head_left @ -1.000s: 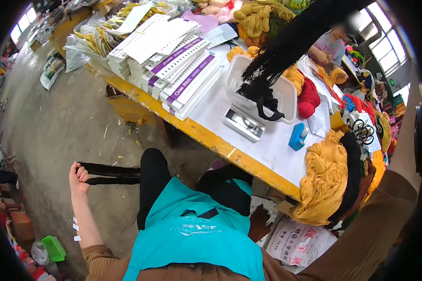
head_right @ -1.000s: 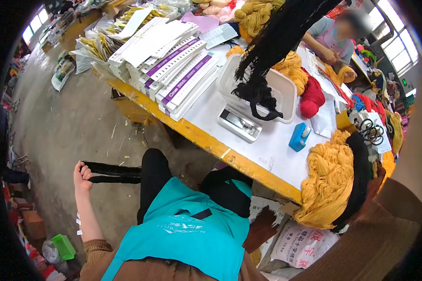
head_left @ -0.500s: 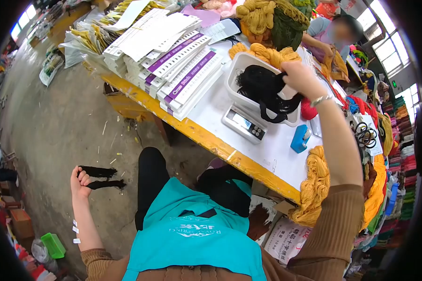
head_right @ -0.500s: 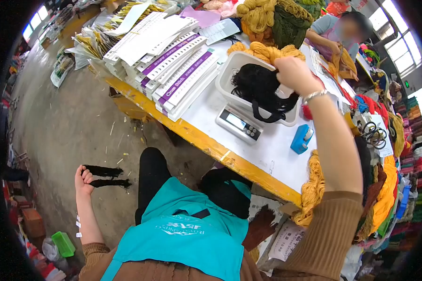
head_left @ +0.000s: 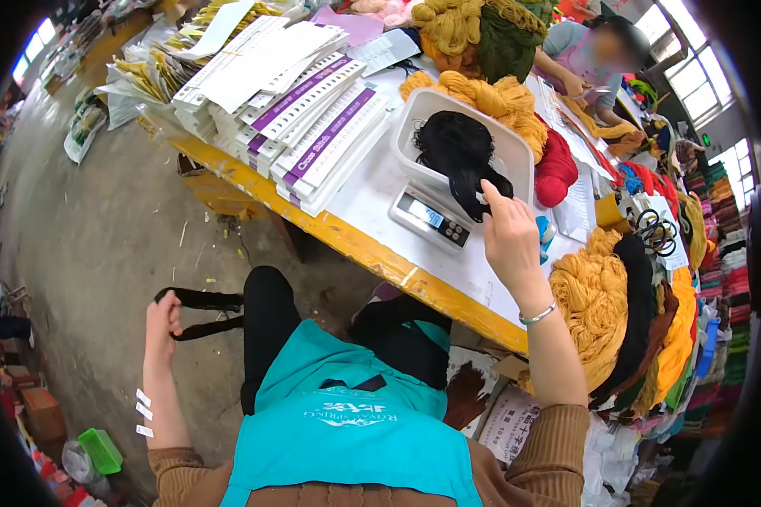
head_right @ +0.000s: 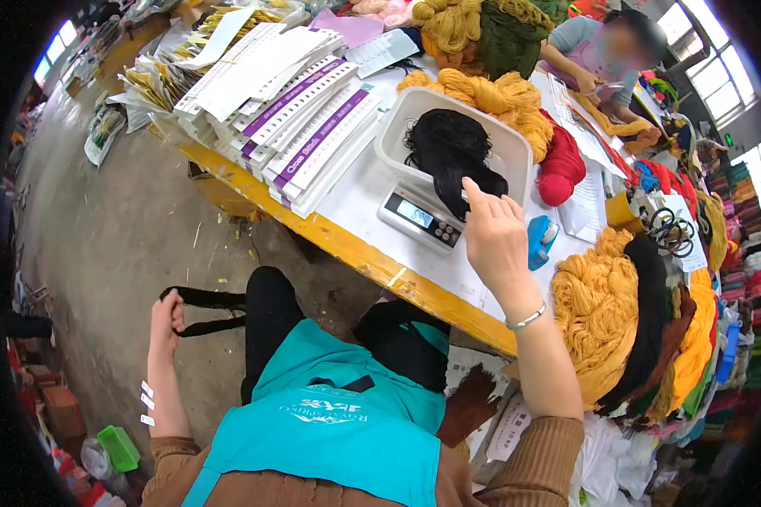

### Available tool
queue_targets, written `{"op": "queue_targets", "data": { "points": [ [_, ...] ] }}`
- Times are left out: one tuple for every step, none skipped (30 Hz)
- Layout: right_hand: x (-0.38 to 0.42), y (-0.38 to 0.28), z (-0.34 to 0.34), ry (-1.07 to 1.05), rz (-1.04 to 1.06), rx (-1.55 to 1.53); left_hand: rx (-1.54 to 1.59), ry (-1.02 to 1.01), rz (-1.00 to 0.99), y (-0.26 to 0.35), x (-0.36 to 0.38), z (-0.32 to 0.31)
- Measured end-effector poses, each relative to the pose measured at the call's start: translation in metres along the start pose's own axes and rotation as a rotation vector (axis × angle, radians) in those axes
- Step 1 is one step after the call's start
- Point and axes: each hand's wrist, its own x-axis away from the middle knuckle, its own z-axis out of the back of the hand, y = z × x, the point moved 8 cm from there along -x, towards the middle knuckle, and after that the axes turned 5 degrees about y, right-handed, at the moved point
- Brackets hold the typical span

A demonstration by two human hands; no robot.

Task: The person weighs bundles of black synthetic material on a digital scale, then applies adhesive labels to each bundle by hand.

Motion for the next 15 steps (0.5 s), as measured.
{"op": "queue_targets", "data": {
  "points": [
    [0.003,0.001,0.004,0.033,0.0,0.013,-0.312,-0.002,-0.068,0.005,0.005,-0.008],
    [0.004,0.004,0.01,0.082,-0.029,0.027,-0.623,-0.001,-0.137,0.01,0.008,-0.013],
    [0.006,0.007,0.016,0.132,-0.058,0.04,-0.943,0.028,-0.613,0.01,-0.001,-0.014],
    [0.008,0.015,0.02,0.158,-0.107,0.017,-1.127,0.055,-0.526,0.025,0.019,-0.028],
    [0.009,0.016,0.022,0.161,-0.109,0.017,-1.309,0.082,-0.433,0.04,0.041,-0.042],
    [0.011,0.02,0.028,0.208,-0.152,0.004,-1.428,0.142,-0.497,0.045,0.047,-0.045],
    [0.012,0.024,0.033,0.254,-0.196,-0.009,-1.432,0.142,-0.498,0.05,0.051,-0.047],
    [0.013,0.026,0.036,0.283,-0.201,-0.053,-1.569,0.123,-0.415,0.053,0.051,-0.048],
    [0.014,0.025,0.037,0.283,-0.204,-0.055,-1.703,0.104,-0.327,0.051,0.052,-0.045],
    [0.014,0.023,0.037,0.278,-0.207,-0.058,-1.705,0.107,-0.327,0.048,0.049,-0.039],
    [0.013,0.022,0.037,0.274,-0.21,-0.061,-1.723,0.021,-0.346,0.039,0.043,-0.035],
    [0.015,0.023,0.036,0.277,-0.209,-0.064,-1.74,-0.064,-0.367,0.032,0.04,-0.034],
    [0.018,0.022,0.032,0.257,-0.188,-0.023,-1.741,-0.061,-0.368,0.034,0.04,-0.034],
    [0.019,0.021,0.028,0.236,-0.168,0.018,-1.32,-0.259,-0.105,0.016,0.042,-0.035],
    [0.02,0.021,0.027,0.238,-0.169,0.016,-0.879,-0.428,0.139,0.001,0.05,-0.043]
  ]
}}
